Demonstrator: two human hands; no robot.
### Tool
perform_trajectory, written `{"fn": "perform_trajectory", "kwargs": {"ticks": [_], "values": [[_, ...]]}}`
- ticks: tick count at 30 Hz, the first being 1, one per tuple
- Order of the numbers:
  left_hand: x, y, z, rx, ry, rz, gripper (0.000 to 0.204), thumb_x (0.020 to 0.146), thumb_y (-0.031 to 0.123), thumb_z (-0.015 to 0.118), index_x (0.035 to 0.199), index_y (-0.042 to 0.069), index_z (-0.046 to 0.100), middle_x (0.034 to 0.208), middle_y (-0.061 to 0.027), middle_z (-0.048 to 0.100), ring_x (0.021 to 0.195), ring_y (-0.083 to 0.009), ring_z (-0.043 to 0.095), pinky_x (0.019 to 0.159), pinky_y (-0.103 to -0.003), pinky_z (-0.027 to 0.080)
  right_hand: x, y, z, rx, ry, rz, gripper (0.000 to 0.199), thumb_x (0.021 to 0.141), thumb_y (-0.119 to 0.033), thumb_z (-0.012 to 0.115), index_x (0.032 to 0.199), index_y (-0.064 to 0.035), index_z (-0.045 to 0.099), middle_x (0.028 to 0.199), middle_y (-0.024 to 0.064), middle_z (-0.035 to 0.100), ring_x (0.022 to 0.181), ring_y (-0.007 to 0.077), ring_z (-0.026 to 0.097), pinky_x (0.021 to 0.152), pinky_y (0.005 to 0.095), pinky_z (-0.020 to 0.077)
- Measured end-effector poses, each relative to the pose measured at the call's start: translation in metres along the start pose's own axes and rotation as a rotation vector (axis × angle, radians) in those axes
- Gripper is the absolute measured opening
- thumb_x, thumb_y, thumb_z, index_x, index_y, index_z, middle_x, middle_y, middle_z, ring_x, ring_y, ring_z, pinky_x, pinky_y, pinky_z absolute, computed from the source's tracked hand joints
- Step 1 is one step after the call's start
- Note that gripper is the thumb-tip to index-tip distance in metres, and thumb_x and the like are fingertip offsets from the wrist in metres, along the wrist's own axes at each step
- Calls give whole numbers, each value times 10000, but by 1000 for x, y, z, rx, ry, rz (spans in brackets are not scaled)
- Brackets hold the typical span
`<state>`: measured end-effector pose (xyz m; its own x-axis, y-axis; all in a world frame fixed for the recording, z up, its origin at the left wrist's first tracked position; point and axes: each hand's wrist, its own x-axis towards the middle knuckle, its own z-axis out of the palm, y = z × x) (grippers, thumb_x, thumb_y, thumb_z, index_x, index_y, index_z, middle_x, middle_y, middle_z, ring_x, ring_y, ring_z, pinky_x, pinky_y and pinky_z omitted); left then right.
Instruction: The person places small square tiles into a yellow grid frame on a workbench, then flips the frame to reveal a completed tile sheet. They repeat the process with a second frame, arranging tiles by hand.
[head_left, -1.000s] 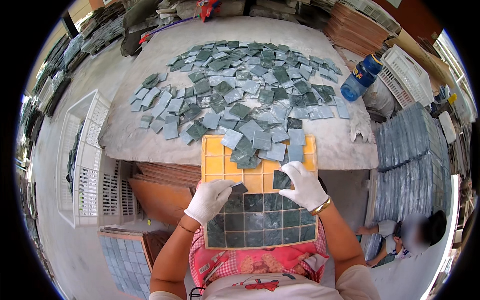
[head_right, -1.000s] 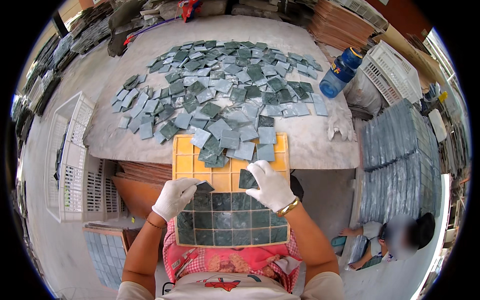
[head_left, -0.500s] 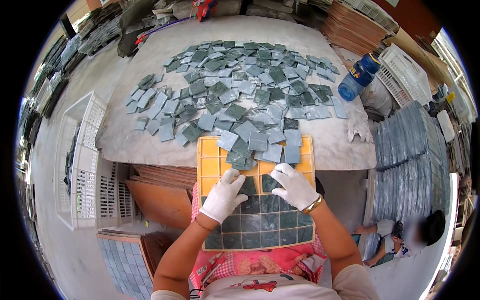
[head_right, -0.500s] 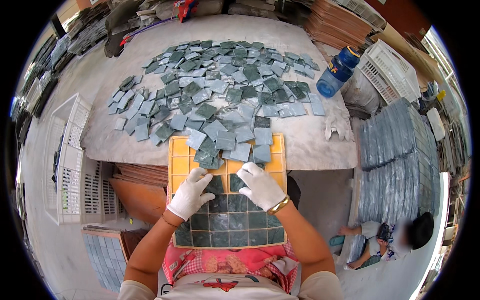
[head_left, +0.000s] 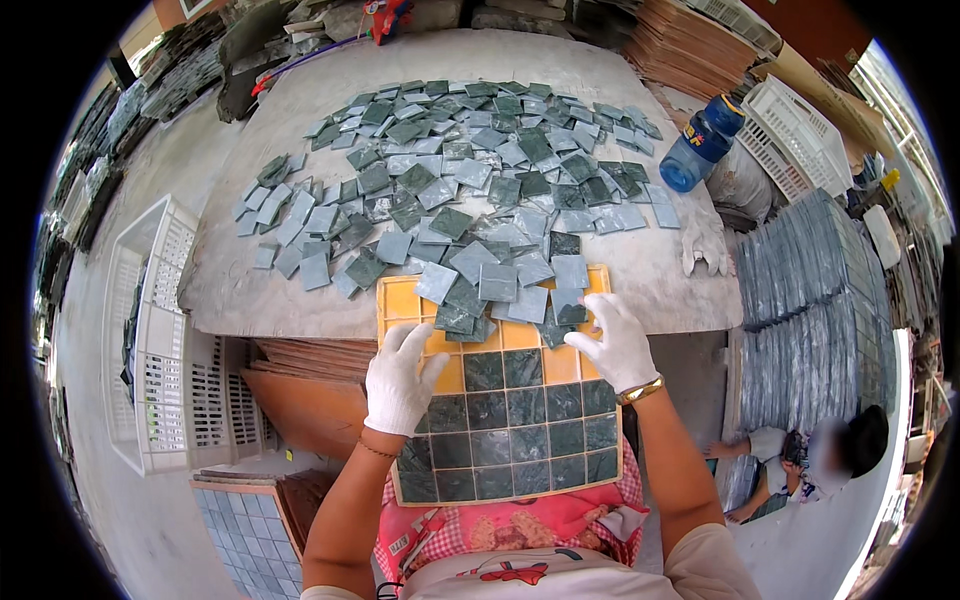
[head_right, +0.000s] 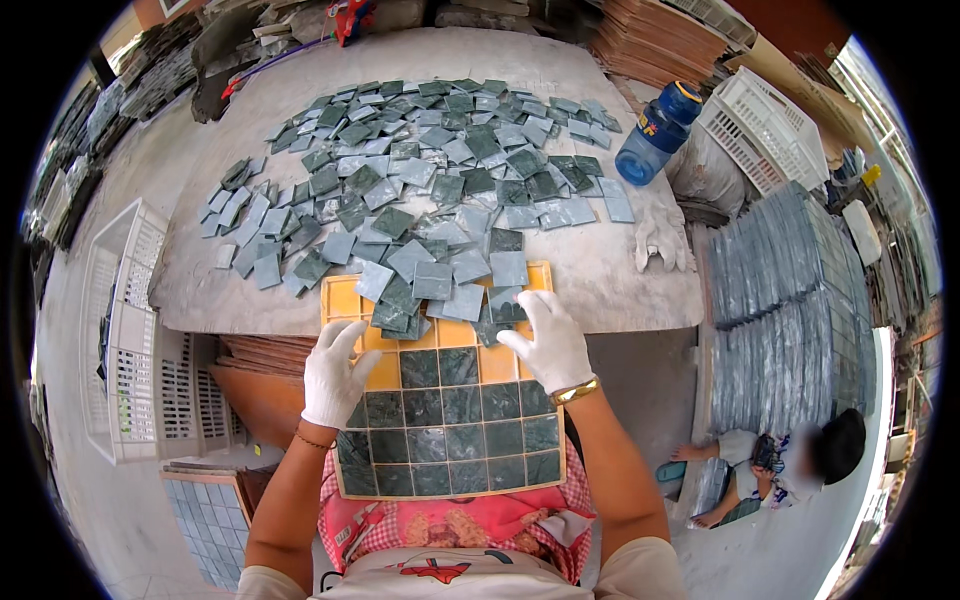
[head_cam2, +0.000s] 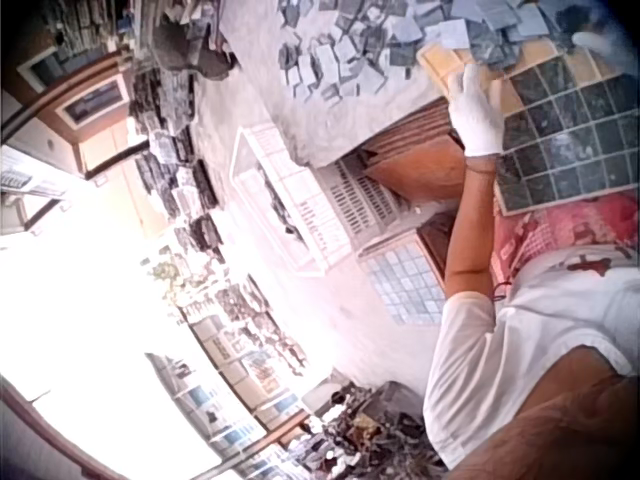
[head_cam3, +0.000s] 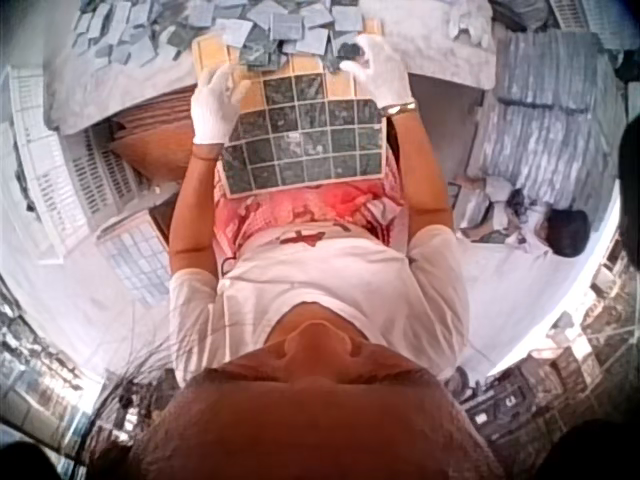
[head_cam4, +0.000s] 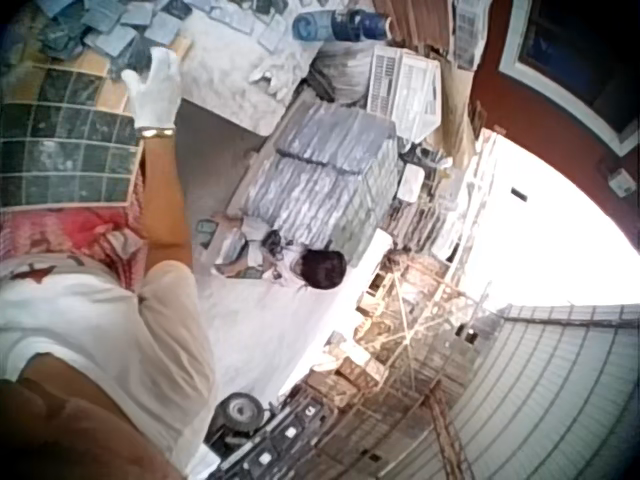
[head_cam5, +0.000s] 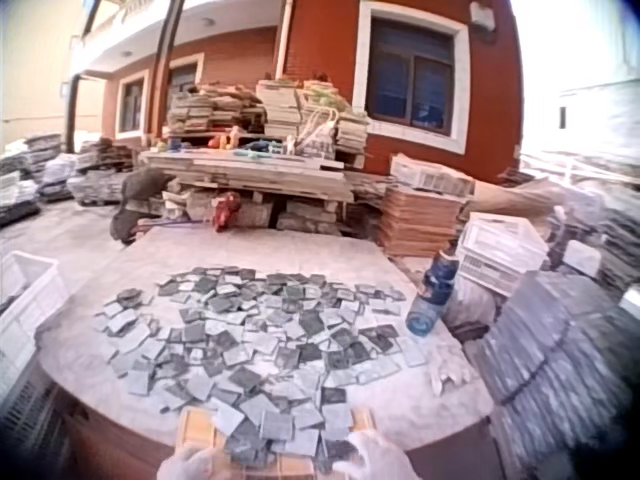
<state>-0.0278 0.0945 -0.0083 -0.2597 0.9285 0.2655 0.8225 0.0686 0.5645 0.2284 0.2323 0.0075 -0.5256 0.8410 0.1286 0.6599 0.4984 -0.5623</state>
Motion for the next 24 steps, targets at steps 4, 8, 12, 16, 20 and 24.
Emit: {"fn": "perform_trajectory", "kwargs": {"ticks": [4,8,12,16,20,24], "values": [[9,15,15,144,19,-129,693,727,354,760,1288,76,465,1164,-133,533,823,-318,620,689,-393,516,1,-11,14,-182,150,-38,600,730,-338,745,1198,-62,491,1081,122,551,948,309,584,768,409,497],[26,30,32,176,-73,-252,811,715,428,757,1348,76,391,1196,-162,507,914,-380,597,731,-440,507,13,-5,26,-294,109,108,710,706,-427,752,1237,-62,455,1090,138,528,961,330,577,760,422,495],[18,13,30,79,-29,-159,698,747,292,730,1325,66,409,1185,-158,514,942,-372,590,753,-442,498,7,-22,10,-413,199,-120,673,678,-329,783,1225,-66,493,1139,139,528,1020,318,553,828,417,472],[17,13,25,-55,-72,-177,635,765,169,683,1323,58,400,1205,-179,512,956,-392,583,778,-447,494,-24,-28,10,-156,-42,-473,579,708,-248,746,1201,-25,541,1290,159,486,1212,325,455,995,463,377],[10,3,24,-12,-22,-112,612,767,104,666,1317,23,412,1174,-172,538,810,-318,606,705,-406,502,-67,-38,35,-277,-180,-510,543,764,-336,699,1188,-29,557,1244,141,546,1178,301,503,1030,429,373],[6,-3,20,59,2,-80,628,757,199,723,1294,18,452,1174,-150,551,776,-291,619,698,-389,505,-67,-32,15,148,-403,-573,421,768,-313,707,1077,-45,606,1132,123,599,1042,279,582,914,361,467]]}}
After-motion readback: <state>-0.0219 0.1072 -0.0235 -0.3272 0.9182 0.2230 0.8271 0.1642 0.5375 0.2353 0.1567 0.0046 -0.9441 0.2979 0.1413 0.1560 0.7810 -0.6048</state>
